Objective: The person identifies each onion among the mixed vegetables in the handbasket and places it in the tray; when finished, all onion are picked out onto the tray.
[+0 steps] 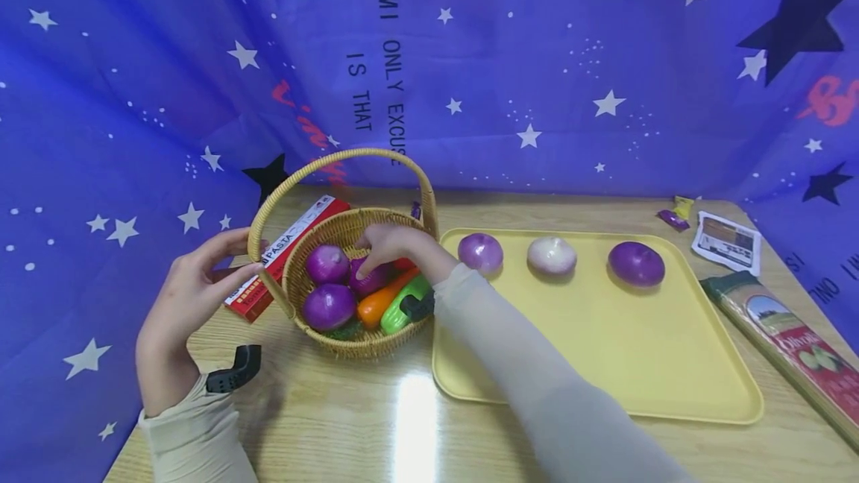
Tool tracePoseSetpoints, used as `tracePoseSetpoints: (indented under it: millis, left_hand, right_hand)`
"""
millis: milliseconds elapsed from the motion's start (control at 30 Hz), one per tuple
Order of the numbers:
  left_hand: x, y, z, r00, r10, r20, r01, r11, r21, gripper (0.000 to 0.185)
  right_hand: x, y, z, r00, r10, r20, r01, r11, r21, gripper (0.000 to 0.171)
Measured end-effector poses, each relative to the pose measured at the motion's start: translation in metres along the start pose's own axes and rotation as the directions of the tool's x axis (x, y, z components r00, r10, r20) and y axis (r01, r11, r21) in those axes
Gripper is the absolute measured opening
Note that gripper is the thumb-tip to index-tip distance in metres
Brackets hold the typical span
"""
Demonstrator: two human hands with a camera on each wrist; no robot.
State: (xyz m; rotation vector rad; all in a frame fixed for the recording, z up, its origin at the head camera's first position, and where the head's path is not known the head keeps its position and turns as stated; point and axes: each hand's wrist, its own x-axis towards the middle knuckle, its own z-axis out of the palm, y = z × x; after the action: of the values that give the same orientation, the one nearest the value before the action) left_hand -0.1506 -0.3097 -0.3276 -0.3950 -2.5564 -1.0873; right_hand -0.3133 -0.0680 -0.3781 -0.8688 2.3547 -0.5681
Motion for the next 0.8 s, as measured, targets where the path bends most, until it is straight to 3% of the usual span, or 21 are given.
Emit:
tracePoseSetpoints:
  millis: [167, 333, 800]
  left_hand:
    - [-0.0004, 0.0006, -0.0004, 1.000, -0.009, -0.004, 0.009, 1.000, 0.009, 0.041]
    - [-0.0004, 0.0014, 0.0000, 1.000, -0.011, -0.004, 0.011, 1.000, 0.011, 0.041]
    - [-0.0014, 0.0020, 0.0015, 1.000, 0.001, -0.007, -0.001, 1.000, -0.007, 0.040]
  right_hand:
    - [-0.0038, -0.0013, -0.0001, 0.996, -0.058, 0.073, 0.064, 0.994, -0.086, 0.056]
    - [-0.0055, -0.0027, 0.0012, 0.992, -0.090, 0.093, 0.101, 0.986, -0.129, 0.049]
    - [-0.0096, -0.0008, 0.0016, 0.989, -0.123, 0.078, 0.130, 0.987, -0.092, 0.056]
